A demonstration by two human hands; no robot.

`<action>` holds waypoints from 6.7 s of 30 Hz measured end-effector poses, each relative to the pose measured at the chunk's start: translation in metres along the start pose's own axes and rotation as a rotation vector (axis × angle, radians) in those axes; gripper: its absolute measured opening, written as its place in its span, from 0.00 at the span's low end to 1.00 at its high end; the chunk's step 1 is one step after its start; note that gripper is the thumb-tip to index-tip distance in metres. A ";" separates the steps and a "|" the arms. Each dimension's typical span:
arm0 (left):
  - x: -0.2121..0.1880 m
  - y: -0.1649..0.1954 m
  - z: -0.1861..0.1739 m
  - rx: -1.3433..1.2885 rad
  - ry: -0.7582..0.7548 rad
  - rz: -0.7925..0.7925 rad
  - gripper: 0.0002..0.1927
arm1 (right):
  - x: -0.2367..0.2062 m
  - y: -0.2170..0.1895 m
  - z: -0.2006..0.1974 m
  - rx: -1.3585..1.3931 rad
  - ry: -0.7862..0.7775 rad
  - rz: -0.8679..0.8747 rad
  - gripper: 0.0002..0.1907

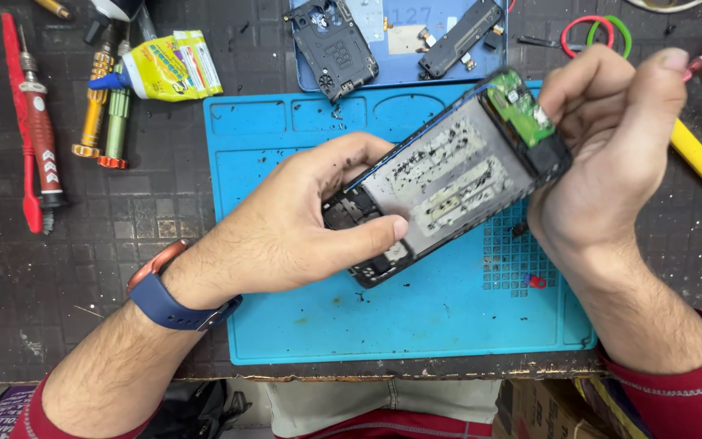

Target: The person disassembles a smartphone on a blue repair mat, lifting the mid-frame off the display assembly and setting it aside. They then use a precision screwdriver to remove screws from the phone chassis and pry at internal components with a yellow pry tool, working on the exposed internals.

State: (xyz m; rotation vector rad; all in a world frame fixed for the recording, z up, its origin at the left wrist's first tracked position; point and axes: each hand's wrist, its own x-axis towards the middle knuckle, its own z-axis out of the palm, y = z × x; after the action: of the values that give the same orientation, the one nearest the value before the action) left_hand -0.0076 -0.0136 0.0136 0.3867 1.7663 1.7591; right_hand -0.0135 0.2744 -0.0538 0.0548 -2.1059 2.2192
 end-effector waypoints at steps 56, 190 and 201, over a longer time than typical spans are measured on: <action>-0.009 0.020 0.002 1.157 0.067 0.337 0.42 | 0.045 -0.026 0.033 -1.130 -0.172 -0.497 0.25; 0.007 -0.022 0.018 -0.269 0.335 -0.021 0.13 | 0.016 -0.047 0.065 -0.098 -0.142 -0.028 0.15; 0.005 -0.025 0.033 -0.477 0.259 0.089 0.07 | 0.011 -0.044 0.049 -0.139 -0.113 -0.111 0.12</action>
State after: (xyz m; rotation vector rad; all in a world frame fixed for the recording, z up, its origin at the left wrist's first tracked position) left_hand 0.0136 0.0140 -0.0100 0.0369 1.4378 2.2990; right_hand -0.0220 0.2277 -0.0061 0.2873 -2.2483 2.0480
